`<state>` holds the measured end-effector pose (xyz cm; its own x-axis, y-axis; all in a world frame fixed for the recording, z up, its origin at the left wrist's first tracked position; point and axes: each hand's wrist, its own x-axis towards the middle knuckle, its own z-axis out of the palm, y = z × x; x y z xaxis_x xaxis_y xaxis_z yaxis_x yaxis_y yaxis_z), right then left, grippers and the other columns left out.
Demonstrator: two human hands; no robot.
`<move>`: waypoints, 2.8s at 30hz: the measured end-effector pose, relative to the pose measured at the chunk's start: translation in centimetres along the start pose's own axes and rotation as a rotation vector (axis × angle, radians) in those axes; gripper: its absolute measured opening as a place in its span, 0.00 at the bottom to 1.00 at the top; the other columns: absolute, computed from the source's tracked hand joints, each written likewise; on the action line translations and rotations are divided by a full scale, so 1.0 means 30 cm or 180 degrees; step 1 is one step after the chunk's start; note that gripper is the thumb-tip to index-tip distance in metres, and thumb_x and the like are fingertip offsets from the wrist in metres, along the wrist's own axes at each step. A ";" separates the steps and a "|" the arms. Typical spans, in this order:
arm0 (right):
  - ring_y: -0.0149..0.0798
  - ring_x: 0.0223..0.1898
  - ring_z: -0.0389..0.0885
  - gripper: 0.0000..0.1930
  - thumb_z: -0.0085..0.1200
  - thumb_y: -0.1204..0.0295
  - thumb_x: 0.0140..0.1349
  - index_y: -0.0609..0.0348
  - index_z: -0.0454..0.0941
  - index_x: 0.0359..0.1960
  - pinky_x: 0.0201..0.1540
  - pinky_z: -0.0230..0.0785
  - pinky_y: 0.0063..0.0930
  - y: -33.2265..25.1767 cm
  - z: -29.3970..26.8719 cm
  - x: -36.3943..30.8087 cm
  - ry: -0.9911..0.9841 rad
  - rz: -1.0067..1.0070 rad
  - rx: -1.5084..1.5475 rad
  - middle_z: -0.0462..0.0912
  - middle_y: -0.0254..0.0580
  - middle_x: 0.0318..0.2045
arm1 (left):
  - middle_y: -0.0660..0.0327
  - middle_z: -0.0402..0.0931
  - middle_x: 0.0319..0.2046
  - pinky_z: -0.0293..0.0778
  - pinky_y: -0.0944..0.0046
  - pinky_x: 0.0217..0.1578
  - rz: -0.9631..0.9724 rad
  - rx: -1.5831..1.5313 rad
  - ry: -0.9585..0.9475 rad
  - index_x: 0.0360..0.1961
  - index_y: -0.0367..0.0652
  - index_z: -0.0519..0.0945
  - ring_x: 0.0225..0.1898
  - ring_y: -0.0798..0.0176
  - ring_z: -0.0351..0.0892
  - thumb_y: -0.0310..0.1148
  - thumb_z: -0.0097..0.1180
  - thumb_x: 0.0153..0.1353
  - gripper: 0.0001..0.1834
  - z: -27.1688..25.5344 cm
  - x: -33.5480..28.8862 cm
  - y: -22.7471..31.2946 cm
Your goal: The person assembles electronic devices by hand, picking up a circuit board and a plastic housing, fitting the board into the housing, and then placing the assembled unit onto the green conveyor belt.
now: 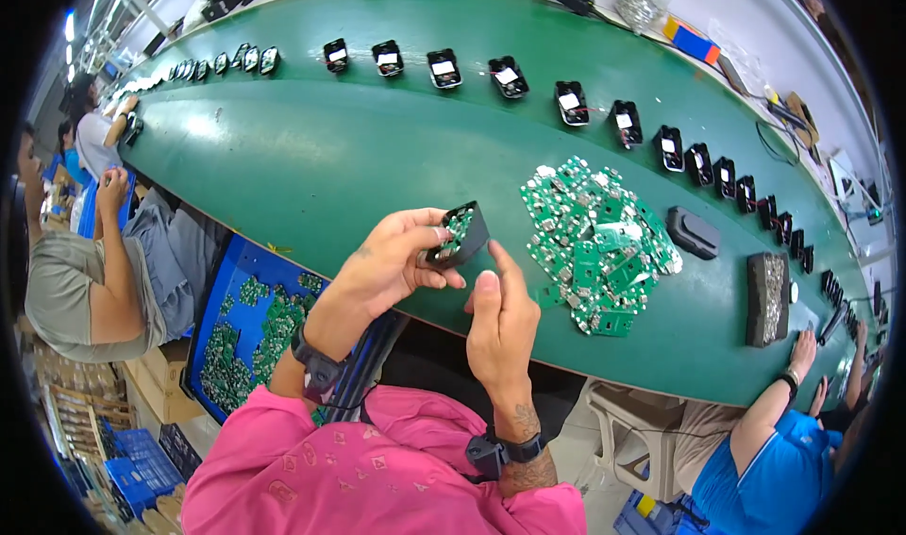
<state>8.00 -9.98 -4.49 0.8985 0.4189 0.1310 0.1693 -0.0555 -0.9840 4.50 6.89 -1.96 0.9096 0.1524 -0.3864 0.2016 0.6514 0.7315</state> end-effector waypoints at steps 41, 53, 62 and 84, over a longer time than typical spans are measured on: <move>0.41 0.17 0.70 0.18 0.63 0.79 0.57 0.64 0.80 0.51 0.21 0.62 0.34 -0.011 -0.087 -0.060 0.0429 -0.1240 -0.2116 0.71 0.37 0.18 | 0.46 0.78 0.54 0.70 0.59 0.56 0.3025 0.5705 0.2136 0.63 0.36 0.73 0.53 0.52 0.78 0.44 0.71 0.52 0.40 -0.892 0.494 0.778; 0.43 0.33 0.69 0.32 0.75 0.72 0.45 0.60 0.79 0.56 0.36 0.65 0.37 0.037 -0.212 -0.179 -0.0310 -0.1096 -0.3070 0.71 0.39 0.35 | 0.53 0.76 0.57 0.81 0.56 0.49 0.2715 0.4523 0.0616 0.63 0.43 0.74 0.54 0.48 0.80 0.37 0.78 0.39 0.45 -0.142 -0.039 -0.057; 0.29 0.26 0.82 0.06 0.49 0.77 0.72 0.70 0.73 0.43 0.29 0.76 0.21 -0.019 -0.162 -0.230 0.0529 0.0104 0.0075 0.84 0.45 0.31 | 0.52 0.78 0.50 0.75 0.70 0.27 0.2197 0.3024 0.0146 0.58 0.36 0.77 0.28 0.69 0.78 0.39 0.73 0.55 0.32 -0.031 -0.231 -0.163; 0.21 0.19 0.67 0.12 0.55 0.71 0.69 0.68 0.79 0.29 0.21 0.57 0.22 -0.048 0.020 -0.004 -0.0341 -0.0482 -0.1213 0.74 0.32 0.15 | 0.58 0.82 0.32 0.67 0.75 0.25 0.1715 0.1035 0.1325 0.47 0.33 0.81 0.24 0.76 0.73 0.32 0.55 0.70 0.13 -0.161 -0.246 -0.160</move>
<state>7.40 -9.41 -3.15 0.8083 0.5388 0.2376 0.4518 -0.3088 -0.8370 -4.94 6.23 -5.34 0.7134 0.6980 -0.0615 -0.0766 0.1648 0.9833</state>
